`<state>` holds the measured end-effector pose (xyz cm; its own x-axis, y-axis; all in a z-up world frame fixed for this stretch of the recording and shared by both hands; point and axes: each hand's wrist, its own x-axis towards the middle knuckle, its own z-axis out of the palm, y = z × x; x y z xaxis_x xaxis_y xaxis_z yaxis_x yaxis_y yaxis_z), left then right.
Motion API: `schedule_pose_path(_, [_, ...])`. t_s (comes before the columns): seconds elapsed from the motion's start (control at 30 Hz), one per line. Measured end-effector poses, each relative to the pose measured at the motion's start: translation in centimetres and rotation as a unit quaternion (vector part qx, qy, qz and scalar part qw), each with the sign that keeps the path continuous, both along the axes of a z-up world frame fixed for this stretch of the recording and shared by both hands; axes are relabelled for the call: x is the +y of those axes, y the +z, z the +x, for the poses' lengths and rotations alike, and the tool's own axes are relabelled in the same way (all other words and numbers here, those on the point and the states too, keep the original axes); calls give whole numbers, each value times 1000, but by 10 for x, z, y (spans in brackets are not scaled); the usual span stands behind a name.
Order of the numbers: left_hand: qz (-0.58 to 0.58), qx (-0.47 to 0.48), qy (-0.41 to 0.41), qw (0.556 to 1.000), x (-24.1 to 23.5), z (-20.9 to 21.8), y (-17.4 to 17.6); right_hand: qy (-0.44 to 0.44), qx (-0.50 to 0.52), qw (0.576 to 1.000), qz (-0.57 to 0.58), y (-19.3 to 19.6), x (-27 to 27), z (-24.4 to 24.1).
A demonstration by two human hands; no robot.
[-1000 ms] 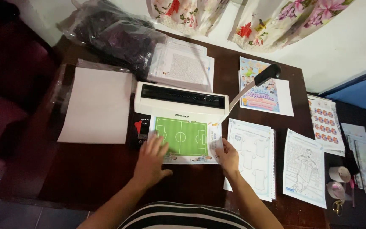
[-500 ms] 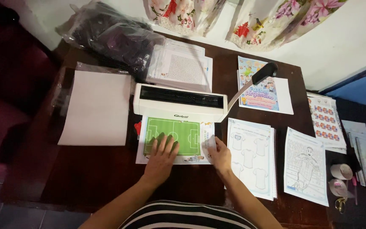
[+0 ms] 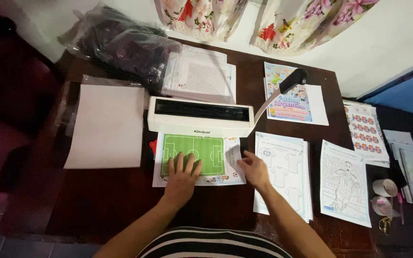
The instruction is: The person arranges a stack of printed papers and a cover sheet on a table, then places them into a binding machine. They feed the papers through the machine and then manually attach a spiral binding coil to the punched holes, securing the document.
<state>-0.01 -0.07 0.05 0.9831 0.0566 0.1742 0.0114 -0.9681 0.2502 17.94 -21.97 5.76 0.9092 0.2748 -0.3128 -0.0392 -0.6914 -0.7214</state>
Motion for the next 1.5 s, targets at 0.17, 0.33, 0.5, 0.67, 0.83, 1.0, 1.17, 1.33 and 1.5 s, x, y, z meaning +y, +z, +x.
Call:
schedule_pose_path(0.17, [-2,0,4,1000,1,0,10,-4,-199,980,9,49,-20,71])
schedule_pose_path(0.33, [23,11,-4,1000,0,0,16,88,-554,821,105,236,15,111])
schedule_pose_path(0.5, [24,4,-1,1000,-1,0,10,186,-499,832,-156,221,36,185])
schedule_pose_path(0.67, [36,-8,8,999,-3,-1,8,370,-398,740,-397,209,8,128])
schedule_pose_path(0.83, [36,-21,10,999,-2,5,12,113,-450,867,-183,122,-68,-39])
schedule_pose_path(1.0, [40,-37,27,998,-2,2,20,106,-394,902,-144,-12,-97,-110])
schedule_pose_path(1.17, [52,-45,25,997,-1,7,15,103,-479,870,-60,-22,-94,-122])
schedule_pose_path(1.33, [72,-106,22,992,-1,1,23,62,-404,894,-182,75,-73,-77])
schedule_pose_path(1.5, [86,-92,18,992,-2,0,16,31,-465,863,-195,184,10,81])
